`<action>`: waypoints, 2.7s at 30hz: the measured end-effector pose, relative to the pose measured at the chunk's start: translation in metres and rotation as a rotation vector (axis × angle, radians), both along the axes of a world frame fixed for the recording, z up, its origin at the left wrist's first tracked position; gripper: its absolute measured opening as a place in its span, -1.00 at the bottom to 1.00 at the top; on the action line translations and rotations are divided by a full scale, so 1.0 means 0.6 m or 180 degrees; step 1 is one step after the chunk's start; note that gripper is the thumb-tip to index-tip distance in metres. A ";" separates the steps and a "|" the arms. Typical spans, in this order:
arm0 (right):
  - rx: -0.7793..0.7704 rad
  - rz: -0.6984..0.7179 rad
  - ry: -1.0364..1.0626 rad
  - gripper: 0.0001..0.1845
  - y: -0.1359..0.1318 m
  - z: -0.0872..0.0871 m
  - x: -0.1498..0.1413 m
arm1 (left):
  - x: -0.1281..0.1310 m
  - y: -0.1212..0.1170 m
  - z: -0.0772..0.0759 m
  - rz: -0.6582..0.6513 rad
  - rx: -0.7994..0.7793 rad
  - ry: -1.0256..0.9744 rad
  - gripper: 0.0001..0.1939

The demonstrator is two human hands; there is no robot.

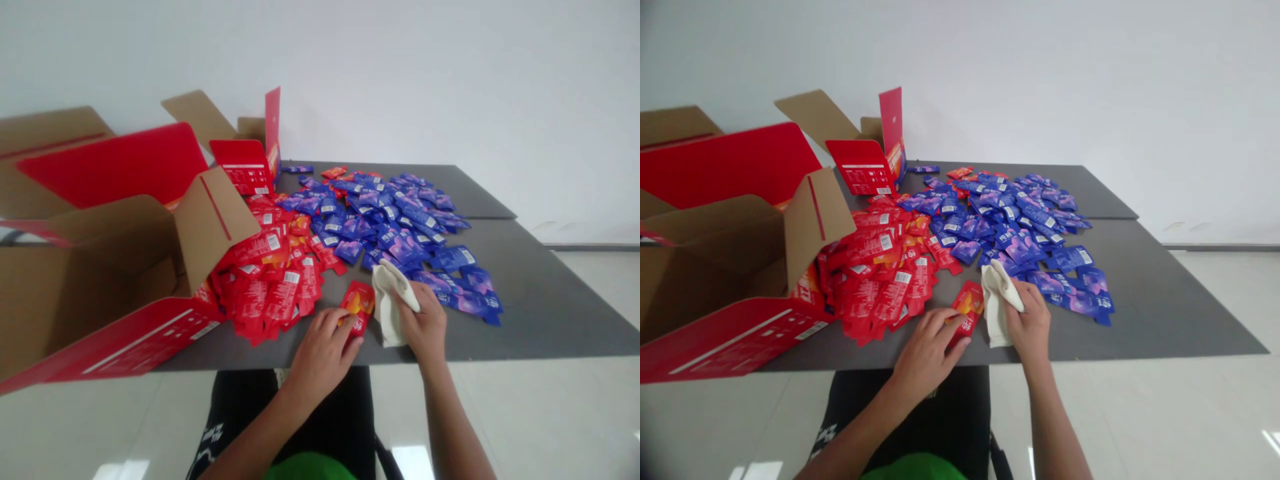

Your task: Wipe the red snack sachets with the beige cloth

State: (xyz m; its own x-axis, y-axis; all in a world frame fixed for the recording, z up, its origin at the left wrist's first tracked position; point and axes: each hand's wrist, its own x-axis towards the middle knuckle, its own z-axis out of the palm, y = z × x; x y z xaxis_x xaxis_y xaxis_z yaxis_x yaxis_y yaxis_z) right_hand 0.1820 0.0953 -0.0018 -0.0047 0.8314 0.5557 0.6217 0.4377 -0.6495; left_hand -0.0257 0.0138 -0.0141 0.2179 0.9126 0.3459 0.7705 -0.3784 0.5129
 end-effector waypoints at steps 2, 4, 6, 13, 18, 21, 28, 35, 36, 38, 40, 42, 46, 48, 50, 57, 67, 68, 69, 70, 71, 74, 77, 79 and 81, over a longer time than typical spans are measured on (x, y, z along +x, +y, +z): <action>-0.0049 -0.0132 0.0011 -0.79 0.000 0.000 -0.001 | 0.000 -0.001 0.000 0.0000 -0.0041 -0.0004 -0.67; -0.0115 -0.0202 -0.0009 -0.79 -0.001 -0.001 -0.002 | -0.001 0.000 0.000 -0.0011 -0.0097 0.0001 -0.66; -0.0166 -0.0245 -0.0046 -0.79 -0.001 -0.002 -0.002 | -0.002 0.000 0.001 -0.0026 -0.0143 -0.0002 -0.65; -0.0263 -0.0409 -0.0037 -0.80 0.001 -0.003 -0.003 | -0.001 0.004 0.001 -0.0087 -0.0247 -0.0035 -0.66; -0.0353 -0.0315 -0.0043 -0.81 0.002 -0.003 -0.004 | -0.001 0.004 -0.007 -0.0181 -0.0129 -0.0054 -0.63; -0.0250 -0.0405 -0.0018 -0.81 0.001 -0.006 -0.002 | -0.003 0.004 -0.011 -0.0243 -0.0025 -0.0131 -0.64; -0.0514 -0.0654 0.0323 -0.68 0.000 -0.010 0.000 | -0.005 0.002 -0.022 -0.0249 0.0208 0.0026 -0.61; -0.0424 -0.0378 0.0349 -0.71 0.003 -0.010 0.002 | 0.004 0.003 -0.018 -0.0106 0.0092 0.0080 -0.51; -0.0305 -0.0277 0.0235 -0.74 0.004 -0.009 0.002 | 0.004 0.003 -0.016 -0.0096 0.0066 0.0057 -0.51; -0.0104 -0.0074 0.0006 -0.80 0.003 -0.006 0.002 | 0.004 0.003 -0.014 -0.0103 0.0046 0.0010 -0.50; 0.0008 0.0057 -0.0125 -0.82 0.003 -0.005 0.002 | 0.003 0.003 -0.013 -0.0095 0.0018 -0.0028 -0.50; 0.0005 0.0077 -0.0109 -0.82 0.002 -0.006 0.002 | 0.002 0.005 -0.011 -0.0083 -0.0027 -0.0066 -0.51; -0.0199 -0.0077 0.0173 -0.81 0.002 -0.010 0.004 | 0.004 0.014 0.001 -0.0119 -0.0114 -0.0071 -0.62; -0.0233 -0.0065 0.0213 -0.80 0.002 -0.012 0.005 | 0.007 0.018 0.006 -0.0121 -0.0181 0.0023 -0.67; -0.0224 0.0023 0.0181 -0.79 0.001 -0.011 0.006 | 0.012 0.019 0.008 -0.0065 -0.0257 0.0135 -0.69; -0.0280 0.0094 0.0279 -0.74 -0.005 -0.006 0.005 | 0.013 0.011 -0.009 -0.0026 -0.0126 0.0138 -0.59; -0.0324 -0.1031 0.1250 -0.46 -0.005 -0.017 -0.005 | -0.005 0.005 0.002 -0.0384 0.0082 -0.0729 -0.61; -0.0253 -0.1141 0.1311 -0.45 -0.003 -0.016 -0.006 | -0.010 0.004 0.005 -0.0442 0.0097 -0.0861 -0.66; -0.0173 -0.1239 0.1360 -0.43 0.000 -0.015 -0.006 | -0.015 0.003 0.008 -0.0507 0.0113 -0.0972 -0.71; -0.0094 -0.1318 0.1392 -0.43 0.003 -0.013 -0.006 | -0.021 0.003 0.011 -0.0567 0.0134 -0.1059 -0.75; -0.0014 -0.1371 0.1401 -0.42 0.007 -0.011 -0.006 | -0.028 0.003 0.014 -0.0618 0.0146 -0.1120 -0.78; 0.0247 -0.1467 0.1301 -0.43 0.020 -0.008 -0.006 | -0.047 0.007 0.017 -0.0704 0.0111 -0.1234 -0.82; 0.0306 -0.1514 0.1151 -0.43 0.027 -0.009 -0.006 | -0.061 0.008 0.016 -0.0734 0.0065 -0.1344 -0.77; 0.0201 -0.1546 0.1097 -0.41 0.026 -0.010 -0.006 | -0.064 0.007 0.016 -0.0742 0.0069 -0.1368 -0.72; 0.0140 -0.1611 0.1041 -0.39 0.021 -0.011 -0.006 | -0.063 0.006 0.016 -0.0745 0.0072 -0.1357 -0.67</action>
State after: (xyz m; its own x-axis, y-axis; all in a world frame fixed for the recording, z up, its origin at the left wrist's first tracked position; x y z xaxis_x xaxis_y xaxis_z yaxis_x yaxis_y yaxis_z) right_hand 0.1785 0.1079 -0.0083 0.5625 0.6619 0.4954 0.5307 0.1703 -0.8303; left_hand -0.0638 0.0174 -0.0043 0.2510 0.8472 0.4682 0.3864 -0.5311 0.7541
